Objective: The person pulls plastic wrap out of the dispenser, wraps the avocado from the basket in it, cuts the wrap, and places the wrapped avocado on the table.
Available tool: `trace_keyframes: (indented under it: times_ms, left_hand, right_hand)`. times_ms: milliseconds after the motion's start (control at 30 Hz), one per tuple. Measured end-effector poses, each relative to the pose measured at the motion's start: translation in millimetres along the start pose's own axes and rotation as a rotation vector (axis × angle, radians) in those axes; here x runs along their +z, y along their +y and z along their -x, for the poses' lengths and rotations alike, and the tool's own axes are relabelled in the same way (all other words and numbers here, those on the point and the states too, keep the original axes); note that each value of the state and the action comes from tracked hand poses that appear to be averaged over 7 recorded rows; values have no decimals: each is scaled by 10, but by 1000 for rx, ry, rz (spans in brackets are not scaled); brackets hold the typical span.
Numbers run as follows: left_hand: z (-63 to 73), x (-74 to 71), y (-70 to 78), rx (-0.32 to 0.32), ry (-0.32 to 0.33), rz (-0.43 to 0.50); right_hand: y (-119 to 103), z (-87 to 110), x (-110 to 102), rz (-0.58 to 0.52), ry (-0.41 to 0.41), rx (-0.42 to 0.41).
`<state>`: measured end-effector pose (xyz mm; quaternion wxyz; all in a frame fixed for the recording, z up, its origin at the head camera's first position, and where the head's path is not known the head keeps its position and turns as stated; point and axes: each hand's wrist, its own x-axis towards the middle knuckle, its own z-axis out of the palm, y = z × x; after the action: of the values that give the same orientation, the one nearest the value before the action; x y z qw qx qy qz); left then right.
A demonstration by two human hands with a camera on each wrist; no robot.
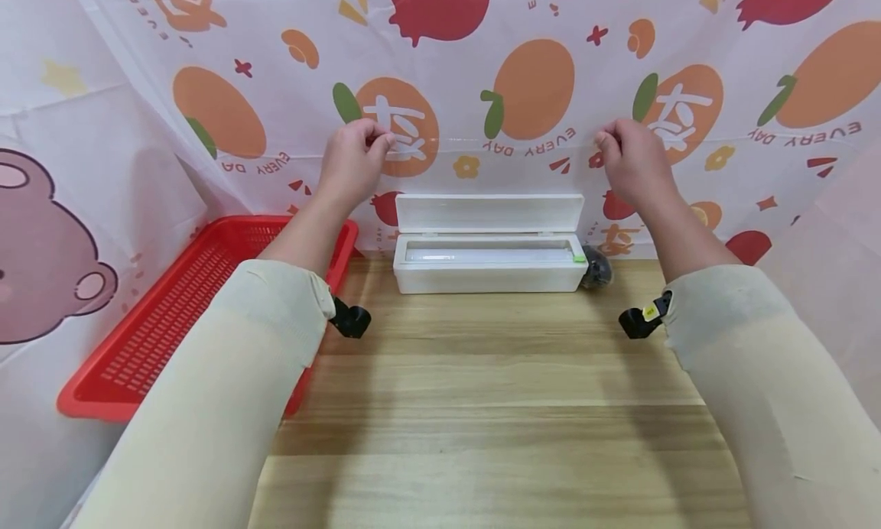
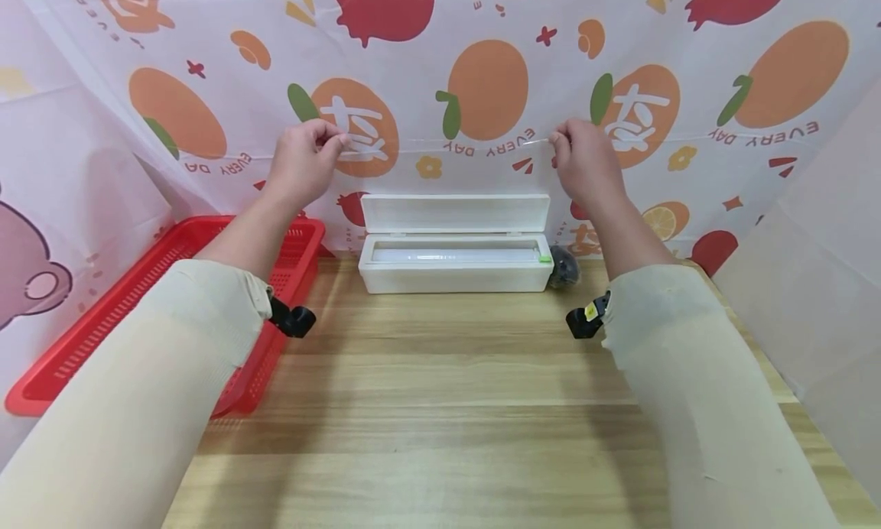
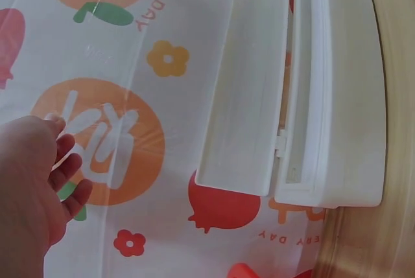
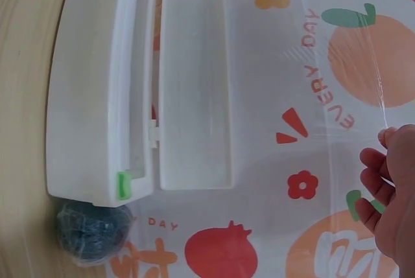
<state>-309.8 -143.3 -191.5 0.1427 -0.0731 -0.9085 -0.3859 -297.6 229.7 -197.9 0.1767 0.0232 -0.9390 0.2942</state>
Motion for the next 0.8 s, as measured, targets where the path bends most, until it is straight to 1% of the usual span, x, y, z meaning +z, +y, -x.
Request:
trace_keyframes:
  times_ms: [133, 267, 500, 633, 800]
  left_hand:
    - [-24, -22, 38, -5, 26, 44]
    - [-53, -51, 73, 0, 48, 67]
    - [-102, -116, 156, 52, 90, 32]
    - [-124, -154, 202, 49, 93, 47]
    - [-135, -212, 257, 29, 91, 65]
  right_hand:
    - [-48, -14, -31, -19, 29, 24]
    - [-99, -25, -67, -24, 47, 33]
    - [-163, -63, -159, -11, 73, 35]
    - [-201, -78, -207, -16, 85, 49]
    - [-251, -87, -261, -35, 101, 52]
